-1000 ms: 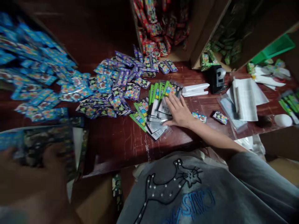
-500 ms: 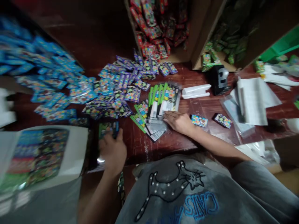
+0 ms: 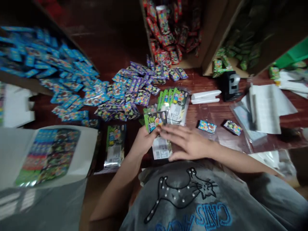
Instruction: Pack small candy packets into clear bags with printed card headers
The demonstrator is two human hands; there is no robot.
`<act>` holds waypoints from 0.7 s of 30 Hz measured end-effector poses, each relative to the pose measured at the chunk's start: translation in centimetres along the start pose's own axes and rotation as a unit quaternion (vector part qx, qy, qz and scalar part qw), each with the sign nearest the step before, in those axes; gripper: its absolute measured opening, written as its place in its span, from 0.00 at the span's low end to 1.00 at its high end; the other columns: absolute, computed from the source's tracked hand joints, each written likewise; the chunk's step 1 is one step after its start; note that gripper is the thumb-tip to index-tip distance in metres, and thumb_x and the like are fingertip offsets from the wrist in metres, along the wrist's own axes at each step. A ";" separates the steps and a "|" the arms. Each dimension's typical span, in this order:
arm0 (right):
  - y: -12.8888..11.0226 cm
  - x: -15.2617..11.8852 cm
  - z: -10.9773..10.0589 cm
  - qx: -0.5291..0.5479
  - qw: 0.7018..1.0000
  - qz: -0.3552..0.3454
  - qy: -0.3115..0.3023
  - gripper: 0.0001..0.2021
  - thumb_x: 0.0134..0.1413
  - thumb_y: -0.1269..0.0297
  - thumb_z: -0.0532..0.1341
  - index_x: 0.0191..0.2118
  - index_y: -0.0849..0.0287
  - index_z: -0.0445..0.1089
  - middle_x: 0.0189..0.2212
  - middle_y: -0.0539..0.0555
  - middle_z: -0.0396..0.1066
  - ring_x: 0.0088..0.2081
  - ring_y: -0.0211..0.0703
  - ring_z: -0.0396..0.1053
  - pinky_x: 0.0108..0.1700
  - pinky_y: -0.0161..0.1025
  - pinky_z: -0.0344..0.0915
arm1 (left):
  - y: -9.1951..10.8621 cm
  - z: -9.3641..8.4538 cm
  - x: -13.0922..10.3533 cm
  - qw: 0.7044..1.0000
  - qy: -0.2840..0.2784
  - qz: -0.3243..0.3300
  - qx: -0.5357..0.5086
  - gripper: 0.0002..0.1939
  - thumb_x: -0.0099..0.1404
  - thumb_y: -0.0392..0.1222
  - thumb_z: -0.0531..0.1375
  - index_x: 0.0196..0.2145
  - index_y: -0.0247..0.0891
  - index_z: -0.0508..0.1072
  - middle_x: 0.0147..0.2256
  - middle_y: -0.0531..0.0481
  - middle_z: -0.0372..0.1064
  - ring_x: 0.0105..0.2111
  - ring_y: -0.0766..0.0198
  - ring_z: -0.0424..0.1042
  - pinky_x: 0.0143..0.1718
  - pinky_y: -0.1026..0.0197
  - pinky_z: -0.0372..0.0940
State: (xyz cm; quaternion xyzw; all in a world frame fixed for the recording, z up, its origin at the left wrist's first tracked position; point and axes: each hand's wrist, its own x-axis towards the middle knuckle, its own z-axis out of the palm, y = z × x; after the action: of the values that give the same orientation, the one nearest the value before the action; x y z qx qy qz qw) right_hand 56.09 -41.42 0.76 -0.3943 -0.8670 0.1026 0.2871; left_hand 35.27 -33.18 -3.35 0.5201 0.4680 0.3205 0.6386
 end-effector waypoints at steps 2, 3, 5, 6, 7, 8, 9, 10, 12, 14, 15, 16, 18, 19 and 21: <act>1.4 1.0 -0.6 -0.027 0.996 0.088 0.017 0.33 0.77 0.47 0.58 0.73 0.67 0.62 0.70 0.70 0.66 0.71 0.58 0.65 0.71 0.59 0.70 | 0.1 0.2 -0.3 0.993 -0.053 0.041 0.095 0.18 0.63 0.54 0.71 0.39 0.36 0.80 0.37 0.48 0.81 0.39 0.57 0.78 0.45 0.57 0.72; 2.0 1.5 -0.8 -0.039 0.992 0.123 0.017 0.28 0.77 0.53 0.59 0.72 0.66 0.63 0.67 0.69 0.70 0.69 0.57 0.67 0.70 0.59 0.71 | 0.2 0.3 -0.5 0.986 -0.077 0.057 0.134 0.16 0.64 0.53 0.69 0.38 0.37 0.79 0.36 0.49 0.80 0.38 0.57 0.77 0.45 0.57 0.72; 2.6 2.3 -1.0 -0.057 0.985 0.161 -0.003 0.21 0.76 0.60 0.61 0.67 0.64 0.70 0.58 0.65 0.76 0.61 0.56 0.72 0.65 0.56 0.75 | 0.6 0.5 -0.8 0.974 -0.106 0.080 0.186 0.14 0.66 0.52 0.66 0.37 0.37 0.79 0.34 0.50 0.79 0.37 0.58 0.77 0.43 0.57 0.72; 2.6 2.5 -0.9 -0.067 0.983 0.168 -0.014 0.18 0.76 0.62 0.61 0.64 0.63 0.72 0.55 0.64 0.77 0.58 0.55 0.73 0.62 0.55 0.76 | 0.7 0.7 -1.0 0.970 -0.110 0.086 0.201 0.14 0.67 0.52 0.65 0.37 0.37 0.79 0.34 0.50 0.79 0.36 0.58 0.76 0.42 0.57 0.71; 2.4 2.7 -0.9 -0.078 0.982 0.170 -0.022 0.16 0.76 0.63 0.61 0.62 0.63 0.74 0.53 0.63 0.77 0.55 0.55 0.73 0.61 0.54 0.76 | 0.9 0.8 -1.1 0.967 -0.112 0.088 0.210 0.14 0.67 0.51 0.64 0.38 0.37 0.79 0.34 0.50 0.79 0.35 0.58 0.76 0.42 0.57 0.71; 2.2 2.8 -0.8 -0.088 0.981 0.169 -0.025 0.15 0.76 0.63 0.61 0.61 0.64 0.74 0.52 0.63 0.77 0.54 0.54 0.74 0.59 0.54 0.76 | 1.0 0.9 -1.2 0.966 -0.111 0.089 0.214 0.14 0.67 0.51 0.63 0.38 0.37 0.78 0.34 0.50 0.79 0.35 0.58 0.76 0.41 0.57 0.71; 1.9 2.9 -0.8 -0.095 0.981 0.168 -0.024 0.15 0.76 0.64 0.60 0.60 0.64 0.75 0.52 0.63 0.77 0.53 0.54 0.74 0.58 0.53 0.76 | 1.1 0.9 -1.3 0.966 -0.110 0.089 0.216 0.14 0.68 0.51 0.62 0.38 0.36 0.78 0.34 0.50 0.79 0.35 0.58 0.76 0.41 0.57 0.71; 1.7 2.9 -0.9 -0.096 0.981 0.168 -0.025 0.14 0.76 0.64 0.60 0.59 0.64 0.75 0.51 0.63 0.77 0.52 0.54 0.74 0.57 0.52 0.75 | 1.2 1.0 -1.5 0.965 -0.110 0.091 0.218 0.14 0.68 0.50 0.62 0.39 0.36 0.78 0.35 0.49 0.79 0.36 0.58 0.76 0.42 0.58 0.71; 1.4 3.0 -1.3 -0.079 0.982 0.170 -0.035 0.12 0.74 0.63 0.63 0.55 0.64 0.76 0.48 0.62 0.77 0.50 0.53 0.74 0.54 0.50 0.74 | 1.2 0.9 -1.7 0.963 -0.116 0.092 0.224 0.13 0.68 0.50 0.61 0.37 0.36 0.77 0.34 0.50 0.79 0.34 0.59 0.75 0.40 0.59 0.70; 1.3 3.3 -2.2 -0.044 0.982 0.168 -0.077 0.10 0.73 0.59 0.65 0.48 0.62 0.77 0.43 0.59 0.78 0.46 0.51 0.74 0.51 0.47 0.71 | 1.3 0.7 -2.2 0.964 -0.127 0.079 0.221 0.14 0.68 0.50 0.61 0.34 0.36 0.76 0.31 0.51 0.76 0.32 0.61 0.73 0.37 0.60 0.69; 1.4 3.6 -2.8 -0.021 0.980 0.163 -0.112 0.11 0.73 0.57 0.65 0.45 0.61 0.77 0.39 0.57 0.78 0.43 0.50 0.75 0.49 0.46 0.70 | 1.4 0.4 -2.4 0.966 -0.140 0.067 0.207 0.14 0.69 0.50 0.61 0.34 0.36 0.76 0.30 0.51 0.76 0.31 0.62 0.72 0.36 0.61 0.68; 1.4 3.9 -3.5 0.011 0.976 0.151 -0.155 0.12 0.73 0.56 0.65 0.42 0.60 0.77 0.36 0.55 0.77 0.40 0.48 0.75 0.48 0.45 0.69 | 1.4 0.2 -2.8 0.968 -0.162 0.052 0.183 0.13 0.68 0.50 0.61 0.36 0.36 0.77 0.31 0.51 0.76 0.32 0.62 0.73 0.37 0.61 0.69; 1.7 4.7 -4.9 0.098 0.959 0.104 -0.243 0.13 0.75 0.56 0.64 0.40 0.60 0.78 0.34 0.54 0.78 0.37 0.45 0.76 0.48 0.45 0.69 | 1.5 -0.5 -3.6 0.966 -0.230 0.022 0.120 0.16 0.65 0.49 0.67 0.45 0.35 0.78 0.39 0.48 0.80 0.39 0.60 0.77 0.43 0.59 0.72; 1.8 5.1 -5.5 0.146 0.947 0.074 -0.275 0.12 0.75 0.58 0.63 0.41 0.59 0.79 0.36 0.54 0.80 0.39 0.45 0.77 0.50 0.45 0.70 | 1.5 -0.9 -4.0 0.962 -0.259 0.005 0.087 0.21 0.62 0.48 0.70 0.49 0.36 0.78 0.43 0.46 0.81 0.43 0.59 0.78 0.46 0.58 0.74; 2.1 5.8 -6.3 0.221 0.930 0.022 -0.294 0.10 0.76 0.61 0.62 0.45 0.58 0.80 0.43 0.55 0.82 0.46 0.45 0.79 0.55 0.45 0.72 | 1.3 -1.6 -4.6 0.960 -0.276 -0.032 0.040 0.28 0.57 0.46 0.74 0.54 0.36 0.78 0.48 0.43 0.82 0.47 0.56 0.80 0.50 0.55 0.75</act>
State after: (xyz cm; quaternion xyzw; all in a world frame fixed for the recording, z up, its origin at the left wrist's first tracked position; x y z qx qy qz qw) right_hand 58.00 -36.03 7.44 -0.2921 -0.8589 0.4093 0.0973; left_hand 32.23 -36.40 -0.89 0.5980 0.3024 0.1255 0.7316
